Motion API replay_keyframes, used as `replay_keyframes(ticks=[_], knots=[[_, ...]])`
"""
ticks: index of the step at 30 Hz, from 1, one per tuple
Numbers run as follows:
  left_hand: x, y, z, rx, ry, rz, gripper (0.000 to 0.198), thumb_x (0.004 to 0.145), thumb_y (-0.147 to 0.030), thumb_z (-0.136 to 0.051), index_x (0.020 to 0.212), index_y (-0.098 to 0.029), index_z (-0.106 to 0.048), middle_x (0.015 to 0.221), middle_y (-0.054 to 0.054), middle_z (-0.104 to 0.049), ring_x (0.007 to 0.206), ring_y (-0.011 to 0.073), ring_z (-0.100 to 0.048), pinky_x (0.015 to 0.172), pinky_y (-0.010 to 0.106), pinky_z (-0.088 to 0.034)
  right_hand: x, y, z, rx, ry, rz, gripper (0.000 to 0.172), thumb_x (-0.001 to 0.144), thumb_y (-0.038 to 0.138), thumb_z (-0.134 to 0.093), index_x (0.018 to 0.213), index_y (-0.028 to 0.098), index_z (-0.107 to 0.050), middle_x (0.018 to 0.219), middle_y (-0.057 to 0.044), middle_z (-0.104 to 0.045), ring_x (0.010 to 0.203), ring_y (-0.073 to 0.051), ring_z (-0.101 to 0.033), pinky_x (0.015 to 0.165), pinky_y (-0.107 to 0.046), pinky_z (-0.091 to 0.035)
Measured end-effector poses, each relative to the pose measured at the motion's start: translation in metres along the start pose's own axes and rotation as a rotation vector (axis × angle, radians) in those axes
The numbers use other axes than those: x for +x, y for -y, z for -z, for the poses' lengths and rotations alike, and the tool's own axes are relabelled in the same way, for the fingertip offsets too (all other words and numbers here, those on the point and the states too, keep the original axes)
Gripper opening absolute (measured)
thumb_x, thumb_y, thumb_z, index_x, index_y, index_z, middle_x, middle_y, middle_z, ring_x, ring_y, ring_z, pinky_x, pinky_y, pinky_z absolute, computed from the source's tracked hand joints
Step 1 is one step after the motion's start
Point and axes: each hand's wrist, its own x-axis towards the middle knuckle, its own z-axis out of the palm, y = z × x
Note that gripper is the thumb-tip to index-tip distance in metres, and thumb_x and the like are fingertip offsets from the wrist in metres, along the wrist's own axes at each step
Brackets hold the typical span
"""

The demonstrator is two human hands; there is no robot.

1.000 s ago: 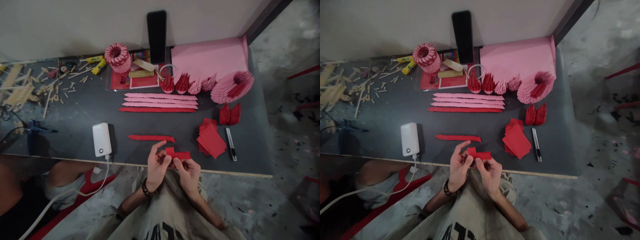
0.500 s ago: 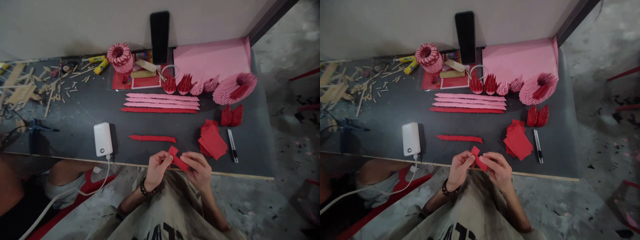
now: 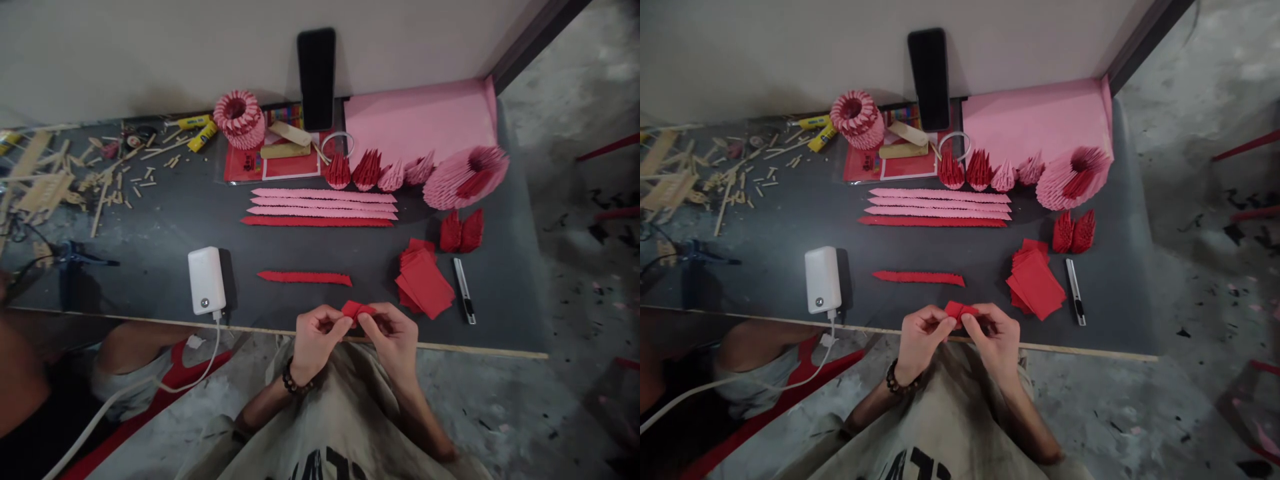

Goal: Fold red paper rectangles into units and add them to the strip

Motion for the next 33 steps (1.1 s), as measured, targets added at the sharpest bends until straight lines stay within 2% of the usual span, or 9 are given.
replay_keyframes(ticks=[7, 12, 15, 18, 21, 24, 28, 33], knots=[[-0.001, -0.004, -0.001, -0.014, -0.025, -0.009, 0.034, 0.083, -0.045, -0.083, 0.074, -0.014, -0.072, 0.065, 0.002, -0.07, 0.054, 0.0097, -0.055, 0.055, 0.022, -0.047, -0.002, 0.001, -0.011, 0.087, -0.051, -0.076, 0.016, 0.088, 0.036, -0.082, 0.09, 0.021, -0.076, 0.075, 0.0, -0.078, 0.064, -0.012, -0.072, 0.062, -0.022, -0.06], [0.0, -0.005, -0.003, 0.009, -0.04, -0.022, 0.033, 0.079, -0.042, -0.086, 0.073, -0.016, -0.067, 0.068, 0.001, -0.067, 0.059, 0.0111, -0.055, 0.059, 0.024, -0.047, -0.006, 0.002, -0.015, 0.017, -0.125, -0.033, 0.021, 0.087, 0.035, -0.083, 0.103, 0.022, -0.078, 0.087, -0.002, -0.081, 0.074, -0.013, -0.075, 0.068, -0.024, -0.063], [0.002, -0.005, -0.003, 0.004, -0.019, -0.016, 0.032, 0.084, -0.042, -0.082, 0.071, -0.018, -0.064, 0.065, -0.001, -0.062, 0.059, 0.011, -0.051, 0.059, 0.025, -0.044, -0.01, -0.001, -0.016, -0.051, -0.162, 0.017, 0.022, 0.087, 0.035, -0.082, 0.105, 0.022, -0.078, 0.09, -0.003, -0.081, 0.075, -0.015, -0.075, 0.07, -0.026, -0.064], [0.004, -0.005, -0.004, 0.009, -0.015, -0.035, 0.033, 0.086, -0.044, -0.08, 0.074, -0.017, -0.066, 0.07, 0.0, -0.065, 0.065, 0.0128, -0.054, 0.064, 0.026, -0.045, -0.011, -0.004, -0.016, -0.125, -0.188, 0.064, 0.025, 0.089, 0.035, -0.081, 0.11, 0.022, -0.078, 0.097, -0.004, -0.081, 0.078, -0.015, -0.076, 0.073, -0.028, -0.064], [0.006, -0.002, -0.005, 0.058, 0.001, -0.095, 0.032, 0.089, -0.047, -0.078, 0.081, -0.016, -0.07, 0.077, 0.003, -0.069, 0.072, 0.0155, -0.059, 0.068, 0.026, -0.048, -0.01, -0.005, -0.016, -0.142, -0.165, 0.082, 0.025, 0.089, 0.035, -0.08, 0.111, 0.022, -0.077, 0.098, -0.005, -0.081, 0.081, -0.016, -0.076, 0.074, -0.029, -0.064], [0.006, 0.003, -0.005, 0.115, -0.01, -0.182, 0.029, 0.093, -0.045, -0.074, 0.086, -0.016, -0.071, 0.08, 0.003, -0.071, 0.073, 0.0157, -0.062, 0.068, 0.025, -0.049, -0.008, -0.006, -0.016, -0.133, -0.154, 0.112, 0.02, 0.089, 0.035, -0.081, 0.103, 0.022, -0.076, 0.091, -0.003, -0.079, 0.077, -0.016, -0.075, 0.071, -0.028, -0.062], [0.003, 0.007, -0.005, 0.146, -0.061, -0.247, 0.029, 0.099, -0.043, -0.068, 0.086, -0.017, -0.072, 0.078, 0.003, -0.071, 0.07, 0.0149, -0.062, 0.066, 0.025, -0.048, -0.01, -0.009, -0.016, -0.18, -0.165, 0.153, 0.022, 0.088, 0.034, -0.081, 0.104, 0.021, -0.075, 0.091, -0.003, -0.078, 0.071, -0.014, -0.071, 0.065, -0.027, -0.059], [-0.001, 0.01, -0.013, 0.31, -0.158, -0.371, 0.029, 0.105, -0.04, -0.058, 0.089, -0.019, -0.069, 0.083, 0.004, -0.068, 0.077, 0.0176, -0.062, 0.074, 0.029, -0.047, -0.015, -0.013, -0.02, -0.185, -0.191, 0.131, 0.03, 0.088, 0.036, -0.08, 0.114, 0.02, -0.074, 0.096, -0.005, -0.078, 0.075, -0.015, -0.072, 0.068, -0.028, -0.059]])
